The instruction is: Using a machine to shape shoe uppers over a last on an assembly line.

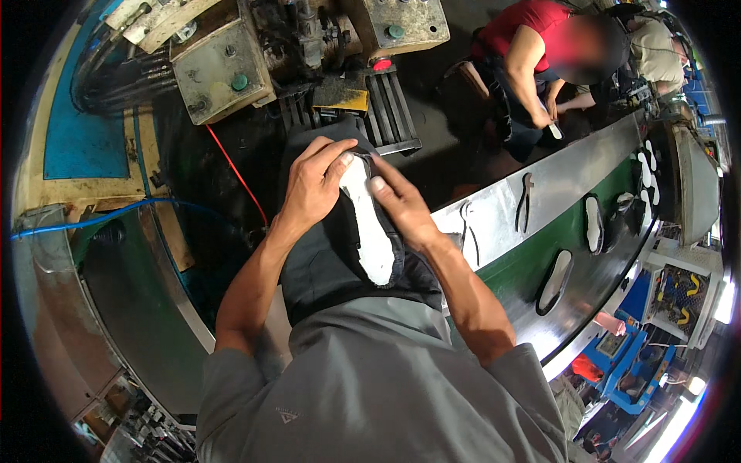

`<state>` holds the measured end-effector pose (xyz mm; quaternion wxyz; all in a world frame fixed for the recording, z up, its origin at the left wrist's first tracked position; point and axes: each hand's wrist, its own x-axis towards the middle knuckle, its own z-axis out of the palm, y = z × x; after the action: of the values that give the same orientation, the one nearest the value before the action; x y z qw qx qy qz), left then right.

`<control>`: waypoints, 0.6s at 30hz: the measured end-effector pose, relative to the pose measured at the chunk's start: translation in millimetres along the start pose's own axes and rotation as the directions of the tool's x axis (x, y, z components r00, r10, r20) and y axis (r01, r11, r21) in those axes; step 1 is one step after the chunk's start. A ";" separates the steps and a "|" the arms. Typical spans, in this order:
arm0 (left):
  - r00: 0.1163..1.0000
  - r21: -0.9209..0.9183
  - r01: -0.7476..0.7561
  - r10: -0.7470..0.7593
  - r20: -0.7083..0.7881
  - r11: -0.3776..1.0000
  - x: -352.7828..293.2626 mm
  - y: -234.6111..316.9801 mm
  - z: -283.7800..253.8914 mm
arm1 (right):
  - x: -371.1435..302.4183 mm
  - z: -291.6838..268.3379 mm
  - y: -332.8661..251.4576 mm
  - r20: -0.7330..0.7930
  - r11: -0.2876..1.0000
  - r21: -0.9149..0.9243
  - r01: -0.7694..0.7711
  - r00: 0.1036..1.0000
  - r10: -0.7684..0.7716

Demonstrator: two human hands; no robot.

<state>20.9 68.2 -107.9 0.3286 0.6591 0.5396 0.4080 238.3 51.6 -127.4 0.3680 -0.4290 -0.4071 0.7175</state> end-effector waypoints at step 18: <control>0.981 0.015 0.196 -0.196 0.012 0.981 35.1 -76.5 20.1 | -79.1 -18.5 -8.5 0.301 0.059 -0.948 0.314 0.939 -0.168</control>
<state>8.0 118.1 -177.3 0.3663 0.6077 0.6024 0.3656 285.3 -9.4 -100.3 0.0785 -0.4492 -0.8644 0.2118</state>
